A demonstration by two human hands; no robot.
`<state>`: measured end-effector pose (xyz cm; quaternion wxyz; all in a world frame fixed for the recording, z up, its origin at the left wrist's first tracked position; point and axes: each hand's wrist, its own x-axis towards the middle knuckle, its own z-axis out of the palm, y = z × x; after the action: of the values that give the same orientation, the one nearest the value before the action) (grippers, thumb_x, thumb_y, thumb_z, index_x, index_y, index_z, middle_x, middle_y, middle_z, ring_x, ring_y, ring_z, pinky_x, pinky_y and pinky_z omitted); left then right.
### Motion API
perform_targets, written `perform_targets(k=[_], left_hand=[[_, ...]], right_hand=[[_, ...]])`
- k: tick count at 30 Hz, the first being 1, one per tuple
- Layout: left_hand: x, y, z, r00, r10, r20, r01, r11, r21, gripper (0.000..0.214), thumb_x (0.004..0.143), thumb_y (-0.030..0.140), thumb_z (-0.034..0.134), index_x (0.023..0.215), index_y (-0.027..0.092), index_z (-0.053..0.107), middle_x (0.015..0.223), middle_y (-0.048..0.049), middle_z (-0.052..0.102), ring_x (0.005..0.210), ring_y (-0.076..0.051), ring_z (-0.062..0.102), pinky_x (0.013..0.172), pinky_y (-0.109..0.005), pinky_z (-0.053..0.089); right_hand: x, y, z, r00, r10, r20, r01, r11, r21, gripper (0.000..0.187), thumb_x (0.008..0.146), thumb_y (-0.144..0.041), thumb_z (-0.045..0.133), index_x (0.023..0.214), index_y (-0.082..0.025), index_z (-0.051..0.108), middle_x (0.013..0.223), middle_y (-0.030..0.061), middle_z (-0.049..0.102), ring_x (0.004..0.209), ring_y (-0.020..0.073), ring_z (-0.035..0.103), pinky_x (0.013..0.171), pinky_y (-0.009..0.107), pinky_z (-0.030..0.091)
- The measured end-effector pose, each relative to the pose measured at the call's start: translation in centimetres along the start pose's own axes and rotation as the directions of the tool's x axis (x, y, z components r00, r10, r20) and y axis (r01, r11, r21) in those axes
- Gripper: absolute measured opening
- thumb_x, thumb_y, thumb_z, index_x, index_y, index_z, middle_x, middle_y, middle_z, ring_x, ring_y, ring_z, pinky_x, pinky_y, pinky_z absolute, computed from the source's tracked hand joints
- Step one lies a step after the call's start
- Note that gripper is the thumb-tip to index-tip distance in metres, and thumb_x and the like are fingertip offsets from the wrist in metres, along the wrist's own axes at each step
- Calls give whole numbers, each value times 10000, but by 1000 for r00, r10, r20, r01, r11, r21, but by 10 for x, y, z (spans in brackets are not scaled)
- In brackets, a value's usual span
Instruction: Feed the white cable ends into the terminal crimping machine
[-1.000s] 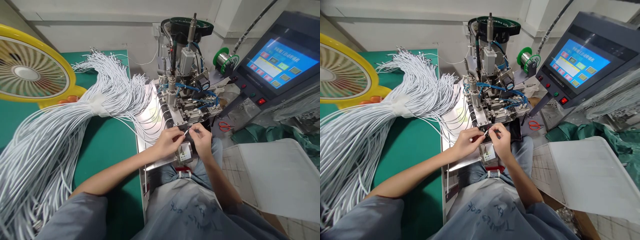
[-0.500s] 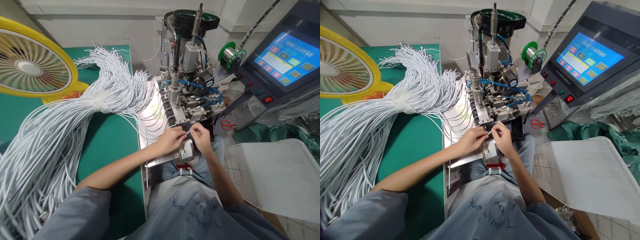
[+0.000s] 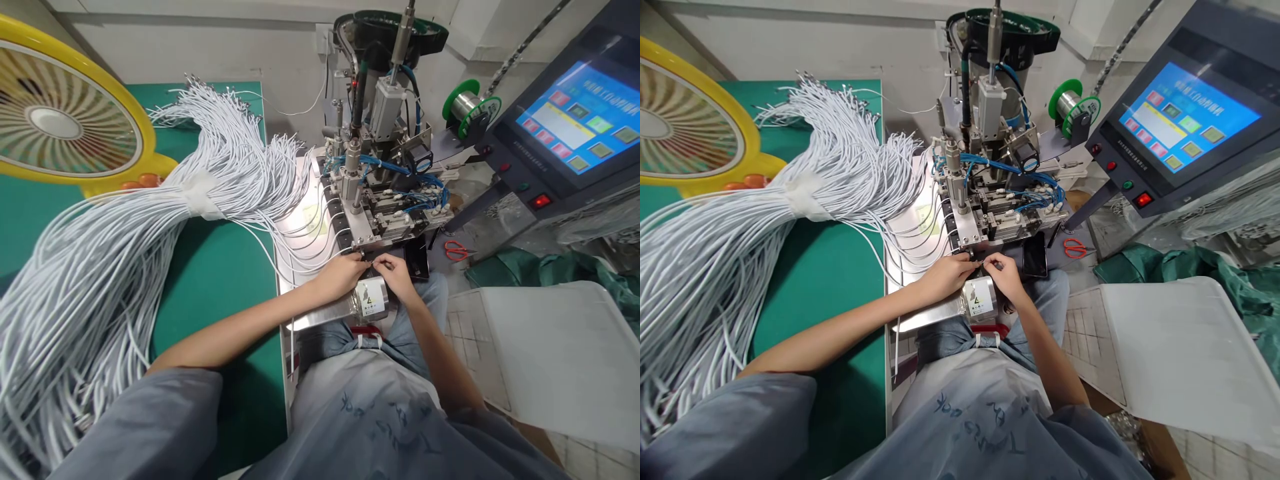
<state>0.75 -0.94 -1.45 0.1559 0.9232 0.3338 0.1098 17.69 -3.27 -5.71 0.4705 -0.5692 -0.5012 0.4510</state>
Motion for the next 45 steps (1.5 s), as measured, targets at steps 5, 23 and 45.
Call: perform_targets(k=[5,23,45], left_hand=[[1,-1,1,1000,2,21,-3,999,52,290,891,135,415,1038,164,663,808,-60,605,656,-146,601,588,-235,442],[1,-9,-2,988,129,82,-145,962,233,306,868,100,439,1112,186,601,864,-49,584,754,-165,619,564,-235,437],[-6,9,-24,981,-2,195,-68,934,351,242,817,36,440,895,121,653,827,-101,609,748,-215,631,536,-270,407]], right_hand=[[-2,2,3,995,100,-7,-99,993,63,135,624,-304,584,633,-169,587,596,-15,564,558,117,474,528,243,375],[11,-6,-4,923,353,151,-373,918,134,166,528,-294,636,591,-143,607,499,-31,491,480,77,422,425,197,294],[7,3,5,974,155,165,-155,988,-17,335,678,-506,508,557,-208,412,508,-50,382,493,99,348,497,243,294]])
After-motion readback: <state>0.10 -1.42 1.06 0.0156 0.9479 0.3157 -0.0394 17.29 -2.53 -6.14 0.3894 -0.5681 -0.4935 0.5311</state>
